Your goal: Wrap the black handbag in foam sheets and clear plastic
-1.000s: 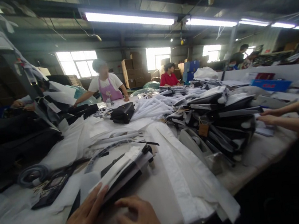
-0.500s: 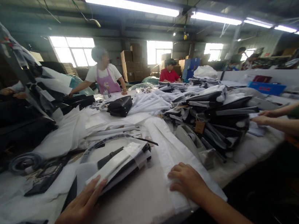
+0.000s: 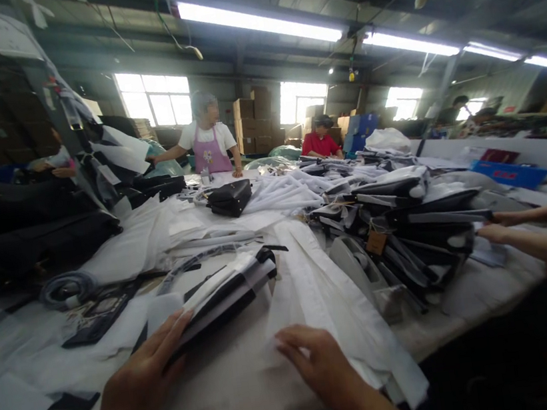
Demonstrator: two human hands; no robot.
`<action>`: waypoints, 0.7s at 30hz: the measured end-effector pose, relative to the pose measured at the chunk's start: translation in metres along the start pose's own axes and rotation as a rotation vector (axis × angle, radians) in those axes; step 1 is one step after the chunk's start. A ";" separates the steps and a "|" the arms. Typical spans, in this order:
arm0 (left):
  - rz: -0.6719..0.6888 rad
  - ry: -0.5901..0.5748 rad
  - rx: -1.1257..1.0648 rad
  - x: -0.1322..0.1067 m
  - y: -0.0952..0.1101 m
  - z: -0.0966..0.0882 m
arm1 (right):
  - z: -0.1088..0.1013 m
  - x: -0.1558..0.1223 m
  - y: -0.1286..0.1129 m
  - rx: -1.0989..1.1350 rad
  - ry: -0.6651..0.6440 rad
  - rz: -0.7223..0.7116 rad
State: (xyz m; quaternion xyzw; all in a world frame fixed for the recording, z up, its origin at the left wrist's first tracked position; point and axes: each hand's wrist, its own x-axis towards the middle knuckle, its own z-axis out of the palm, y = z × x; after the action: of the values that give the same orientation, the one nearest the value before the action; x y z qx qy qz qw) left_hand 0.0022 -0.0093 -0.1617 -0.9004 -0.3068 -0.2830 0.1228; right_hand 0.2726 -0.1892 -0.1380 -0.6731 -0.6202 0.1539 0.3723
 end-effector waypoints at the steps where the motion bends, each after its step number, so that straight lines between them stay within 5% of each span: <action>1: -0.023 0.002 -0.010 0.003 -0.001 -0.003 | 0.012 -0.003 -0.007 0.096 -0.079 -0.045; 5: -0.104 0.009 -0.050 0.009 -0.004 -0.011 | 0.042 -0.010 -0.021 0.254 -0.392 -0.263; 9: -0.138 0.003 -0.082 0.009 -0.004 -0.012 | 0.050 0.010 -0.009 -0.078 -0.065 -0.042; 11: -0.146 0.006 -0.097 0.008 -0.002 -0.011 | 0.058 0.023 -0.002 -0.274 -0.008 0.082; 13: -0.146 0.016 -0.111 0.007 0.000 -0.010 | 0.068 0.032 -0.002 -0.359 -0.123 0.103; 17: -0.127 0.032 -0.131 0.008 -0.002 -0.010 | 0.078 0.039 -0.019 -0.202 -0.471 -0.223; 21: -0.124 0.047 -0.134 0.009 -0.004 -0.012 | 0.081 0.054 -0.028 -0.177 -0.439 -0.235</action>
State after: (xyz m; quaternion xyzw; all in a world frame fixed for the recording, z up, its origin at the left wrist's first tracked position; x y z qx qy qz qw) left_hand 0.0007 -0.0067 -0.1462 -0.8790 -0.3395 -0.3309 0.0516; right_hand 0.2076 -0.1139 -0.1596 -0.5770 -0.7710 0.1971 0.1837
